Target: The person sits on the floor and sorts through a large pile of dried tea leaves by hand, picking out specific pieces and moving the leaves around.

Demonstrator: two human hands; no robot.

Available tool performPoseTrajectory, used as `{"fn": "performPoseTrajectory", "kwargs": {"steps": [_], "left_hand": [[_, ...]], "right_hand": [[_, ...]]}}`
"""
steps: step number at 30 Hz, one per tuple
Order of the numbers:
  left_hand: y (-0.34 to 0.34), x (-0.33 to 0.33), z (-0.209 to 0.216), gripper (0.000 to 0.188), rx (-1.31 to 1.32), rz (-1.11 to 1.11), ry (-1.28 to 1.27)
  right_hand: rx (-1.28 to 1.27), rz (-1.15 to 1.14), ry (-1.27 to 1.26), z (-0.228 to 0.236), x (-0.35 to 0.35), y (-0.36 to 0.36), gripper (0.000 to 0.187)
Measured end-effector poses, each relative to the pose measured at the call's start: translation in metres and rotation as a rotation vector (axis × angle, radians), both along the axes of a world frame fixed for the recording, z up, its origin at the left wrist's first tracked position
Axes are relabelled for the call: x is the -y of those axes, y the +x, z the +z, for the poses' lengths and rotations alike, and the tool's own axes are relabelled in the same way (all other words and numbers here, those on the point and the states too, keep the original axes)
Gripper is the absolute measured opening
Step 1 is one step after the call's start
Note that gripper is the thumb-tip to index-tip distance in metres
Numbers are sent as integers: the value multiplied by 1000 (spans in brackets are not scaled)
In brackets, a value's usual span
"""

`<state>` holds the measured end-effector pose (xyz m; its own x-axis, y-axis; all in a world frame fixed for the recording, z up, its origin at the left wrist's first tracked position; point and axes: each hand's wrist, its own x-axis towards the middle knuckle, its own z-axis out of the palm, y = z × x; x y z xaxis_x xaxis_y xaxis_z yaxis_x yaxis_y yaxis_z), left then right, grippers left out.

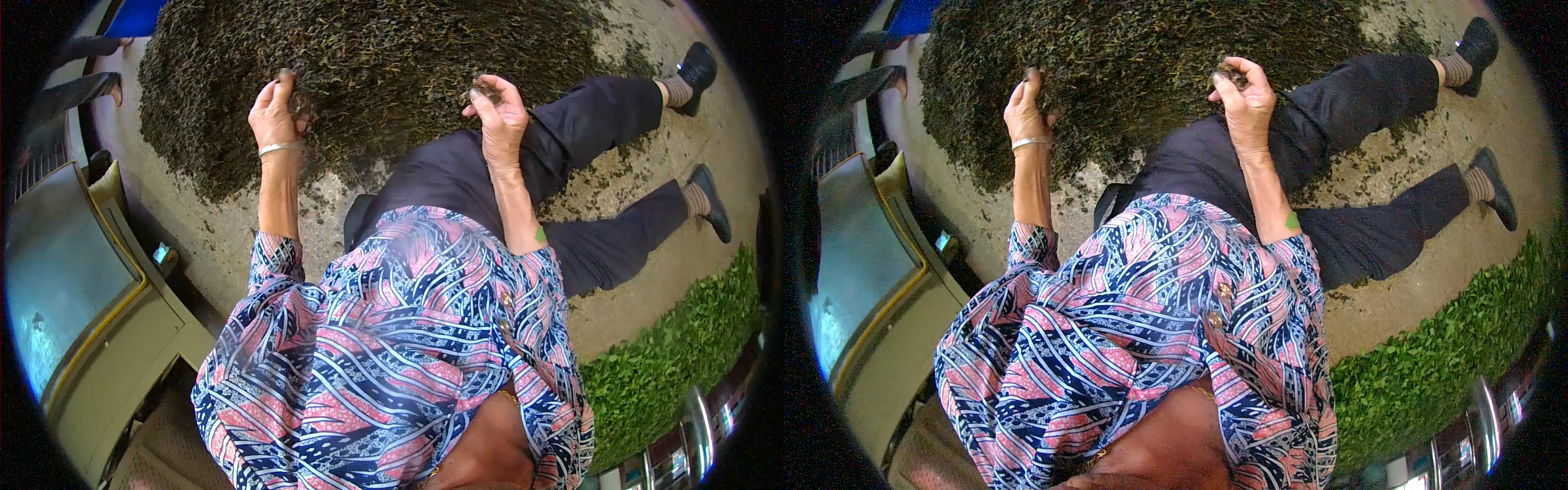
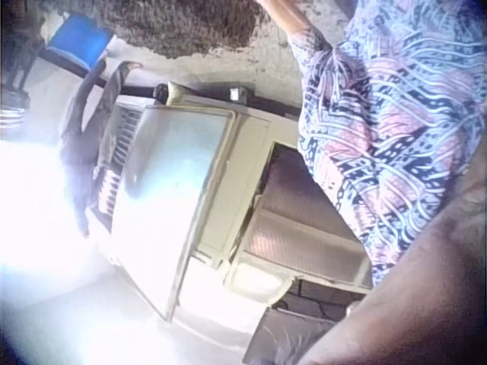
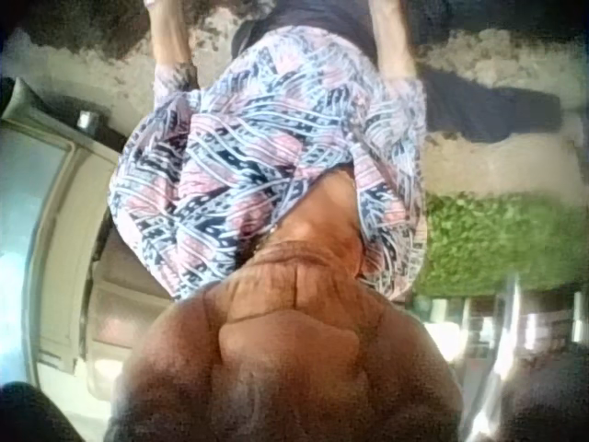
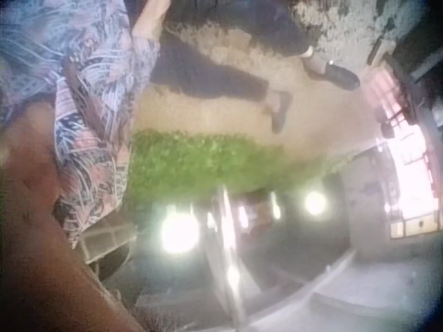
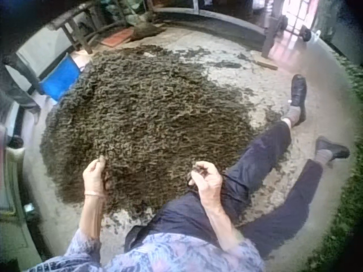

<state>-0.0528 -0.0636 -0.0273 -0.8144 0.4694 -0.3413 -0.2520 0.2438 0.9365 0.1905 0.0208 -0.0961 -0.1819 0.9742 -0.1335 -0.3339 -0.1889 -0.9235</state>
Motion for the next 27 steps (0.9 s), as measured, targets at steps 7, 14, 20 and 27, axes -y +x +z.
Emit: {"fn": "performPoseTrajectory", "kwargs": {"steps": [7,14,20,27], "left_hand": [[-41,31,-6,36,186,-3,287],[-12,29,-19,25,-31,-148,150],[5,29,-17,21,22,-163,1],[25,20,-21,62,431,-212,32]], "right_hand": [[48,45,11,7,-1,-1,24],[46,80,6,8,0,0,21],[78,138,31,7,0,1,20],[58,160,18,11,2,0,18]]}}
